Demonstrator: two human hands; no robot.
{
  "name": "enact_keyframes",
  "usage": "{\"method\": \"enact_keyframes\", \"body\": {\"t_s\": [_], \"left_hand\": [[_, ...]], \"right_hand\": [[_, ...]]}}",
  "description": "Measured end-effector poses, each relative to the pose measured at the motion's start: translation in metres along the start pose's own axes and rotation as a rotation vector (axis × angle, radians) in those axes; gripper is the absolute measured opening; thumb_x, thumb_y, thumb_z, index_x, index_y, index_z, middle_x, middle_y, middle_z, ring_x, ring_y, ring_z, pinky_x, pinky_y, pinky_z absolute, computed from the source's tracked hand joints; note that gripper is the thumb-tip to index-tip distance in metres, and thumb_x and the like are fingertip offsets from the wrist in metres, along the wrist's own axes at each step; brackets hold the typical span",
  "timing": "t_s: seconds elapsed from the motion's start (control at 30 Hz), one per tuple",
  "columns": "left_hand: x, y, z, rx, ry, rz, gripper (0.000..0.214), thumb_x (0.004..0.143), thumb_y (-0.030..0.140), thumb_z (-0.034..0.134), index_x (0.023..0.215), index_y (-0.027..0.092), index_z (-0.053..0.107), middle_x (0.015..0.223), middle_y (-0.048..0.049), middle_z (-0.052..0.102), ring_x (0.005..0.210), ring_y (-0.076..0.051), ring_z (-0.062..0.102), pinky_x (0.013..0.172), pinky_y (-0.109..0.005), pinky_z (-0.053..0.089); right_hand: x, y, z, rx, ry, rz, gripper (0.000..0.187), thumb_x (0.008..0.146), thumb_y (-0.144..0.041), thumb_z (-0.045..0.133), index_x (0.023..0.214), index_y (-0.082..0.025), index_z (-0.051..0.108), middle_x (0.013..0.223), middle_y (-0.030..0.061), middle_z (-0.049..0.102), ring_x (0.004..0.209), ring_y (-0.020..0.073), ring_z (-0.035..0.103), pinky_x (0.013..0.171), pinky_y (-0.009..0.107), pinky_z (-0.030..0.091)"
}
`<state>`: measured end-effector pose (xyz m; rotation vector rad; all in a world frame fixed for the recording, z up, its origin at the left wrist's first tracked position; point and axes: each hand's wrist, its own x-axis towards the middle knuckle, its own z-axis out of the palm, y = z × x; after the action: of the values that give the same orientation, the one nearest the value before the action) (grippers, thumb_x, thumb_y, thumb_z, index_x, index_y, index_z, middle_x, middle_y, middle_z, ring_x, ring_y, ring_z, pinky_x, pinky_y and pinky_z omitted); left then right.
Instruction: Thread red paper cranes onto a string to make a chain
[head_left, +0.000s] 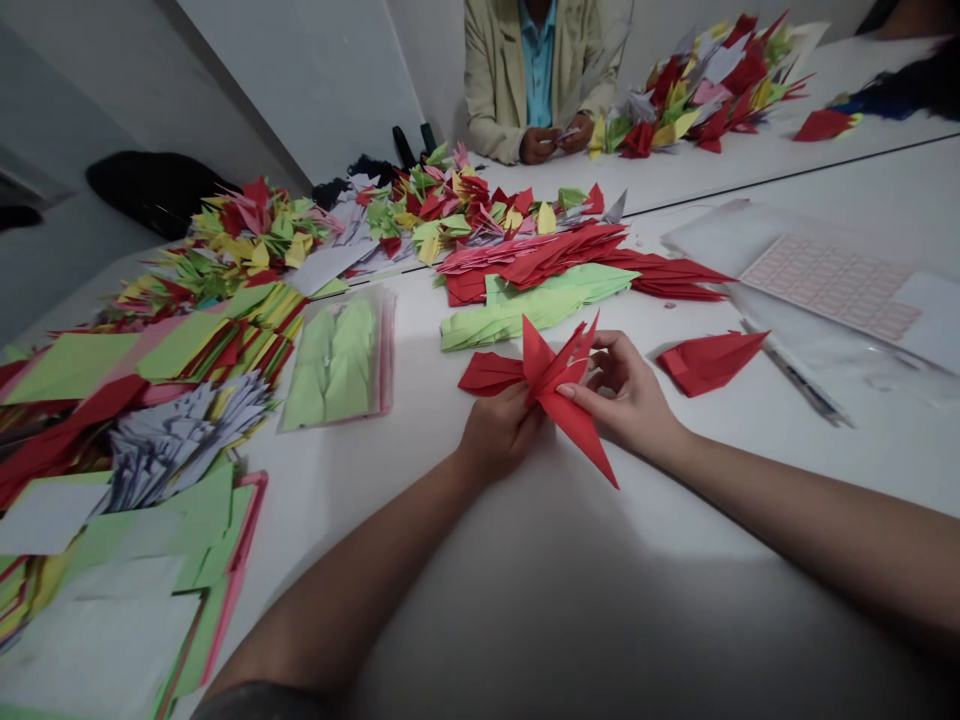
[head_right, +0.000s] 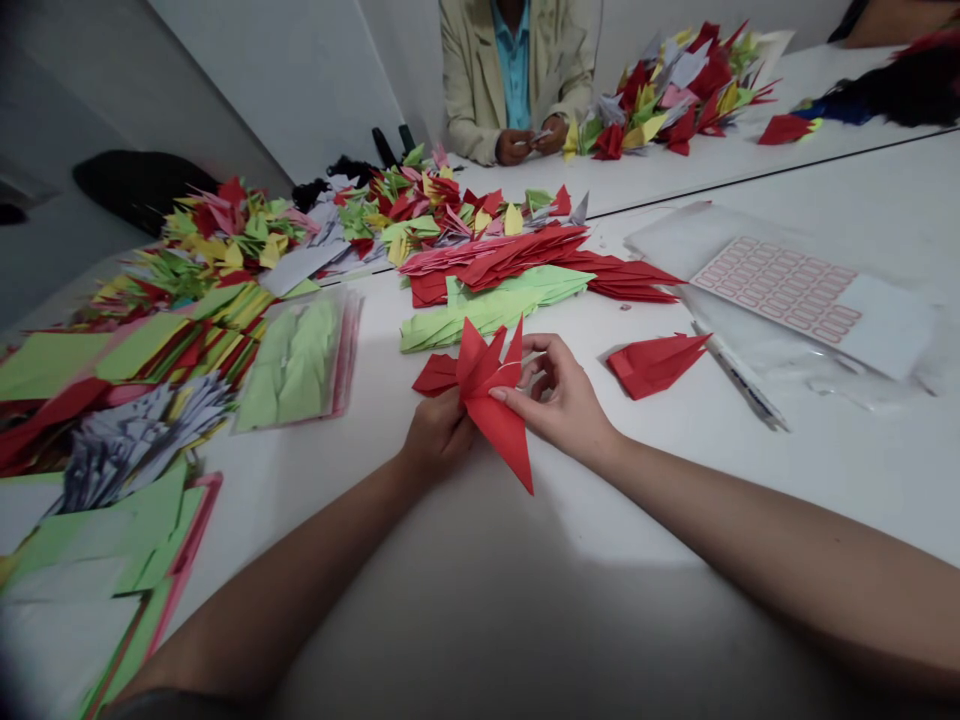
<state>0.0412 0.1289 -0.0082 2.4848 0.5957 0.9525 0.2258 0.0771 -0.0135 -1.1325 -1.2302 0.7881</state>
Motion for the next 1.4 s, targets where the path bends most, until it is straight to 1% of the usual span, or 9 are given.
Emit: {"method": "enact_keyframes", "body": {"t_s": [0.13,0.27,0.43,0.6,0.8,1.0,1.2,1.3,1.4], "left_hand": [[0.000,0.000,0.000,0.033,0.034,-0.065,0.013,0.087,0.022,0.052,0.087,0.016,0.063,0.070,-0.0018,0.061,0.058,-0.012,0.054,0.053,-0.022,0.041],[0.001,0.000,0.000,-0.028,0.141,-0.146,0.010,0.081,0.019,0.058,0.090,0.016,0.063,0.069,0.0009,0.059,0.053,-0.009,0.049,0.052,-0.020,0.040],[0.004,0.002,-0.002,-0.163,0.131,-0.237,0.012,0.089,0.020,0.050,0.095,0.017,0.060,0.071,0.0008,0.061,0.050,-0.007,0.049,0.050,-0.019,0.039],[0.004,0.003,-0.002,-0.196,0.092,-0.237,0.013,0.092,0.022,0.044,0.090,0.018,0.057,0.067,0.0002,0.060,0.055,-0.010,0.054,0.052,-0.021,0.042],[0.002,-0.001,-0.001,-0.141,0.030,-0.201,0.009,0.087,0.020,0.050,0.086,0.017,0.058,0.063,0.0017,0.058,0.050,-0.010,0.049,0.050,-0.022,0.039],[0.002,-0.001,-0.002,-0.174,0.029,-0.260,0.009,0.086,0.020,0.052,0.084,0.017,0.060,0.060,0.0027,0.057,0.049,-0.009,0.047,0.048,-0.021,0.037],[0.004,0.004,-0.003,-0.229,0.006,-0.282,0.020,0.087,0.023,0.054,0.069,0.017,0.055,0.058,0.0028,0.054,0.048,-0.008,0.046,0.048,-0.021,0.036],[0.004,0.007,-0.003,-0.183,0.096,-0.308,0.019,0.089,0.028,0.056,0.073,0.017,0.055,0.054,0.0048,0.047,0.045,-0.007,0.040,0.045,-0.020,0.031],[0.004,0.007,-0.002,-0.200,0.299,-0.357,0.015,0.090,0.032,0.055,0.097,0.019,0.054,0.068,0.0033,0.052,0.049,-0.006,0.042,0.046,-0.019,0.034]], "right_hand": [[-0.001,-0.005,0.000,-0.156,-0.039,-0.114,0.019,0.079,-0.038,0.072,0.084,-0.021,0.066,0.083,0.0031,0.062,0.069,0.0148,0.054,0.059,0.028,0.047],[-0.001,-0.007,0.000,-0.200,-0.040,-0.180,0.012,0.082,-0.032,0.069,0.083,-0.019,0.070,0.085,0.0061,0.068,0.076,0.0179,0.060,0.065,0.031,0.050],[-0.001,-0.004,0.000,-0.180,-0.036,-0.175,0.011,0.083,-0.029,0.068,0.087,-0.020,0.072,0.087,0.0066,0.070,0.079,0.0189,0.064,0.066,0.032,0.052],[-0.001,-0.005,0.000,-0.189,-0.020,-0.163,0.012,0.083,-0.031,0.068,0.084,-0.019,0.072,0.087,0.0070,0.070,0.079,0.0193,0.064,0.065,0.032,0.052],[-0.001,-0.005,0.000,-0.182,0.004,-0.154,0.012,0.079,-0.031,0.071,0.082,-0.019,0.070,0.084,0.0063,0.068,0.076,0.0190,0.062,0.061,0.031,0.050],[-0.001,-0.004,0.001,-0.135,0.013,-0.090,0.016,0.079,-0.035,0.072,0.080,-0.019,0.071,0.085,0.0056,0.069,0.079,0.0198,0.063,0.069,0.033,0.050],[-0.002,0.004,-0.003,-0.075,0.037,0.002,0.023,0.088,-0.040,0.062,0.082,-0.020,0.070,0.085,0.0041,0.070,0.079,0.0188,0.063,0.074,0.034,0.050],[-0.002,0.005,-0.003,-0.082,0.082,-0.002,0.022,0.086,-0.041,0.064,0.084,-0.020,0.069,0.082,0.0037,0.068,0.073,0.0174,0.060,0.067,0.032,0.049],[-0.001,0.000,-0.002,-0.134,0.071,-0.057,0.019,0.084,-0.038,0.067,0.079,-0.020,0.067,0.077,0.0034,0.065,0.069,0.0165,0.057,0.062,0.031,0.047]]}}
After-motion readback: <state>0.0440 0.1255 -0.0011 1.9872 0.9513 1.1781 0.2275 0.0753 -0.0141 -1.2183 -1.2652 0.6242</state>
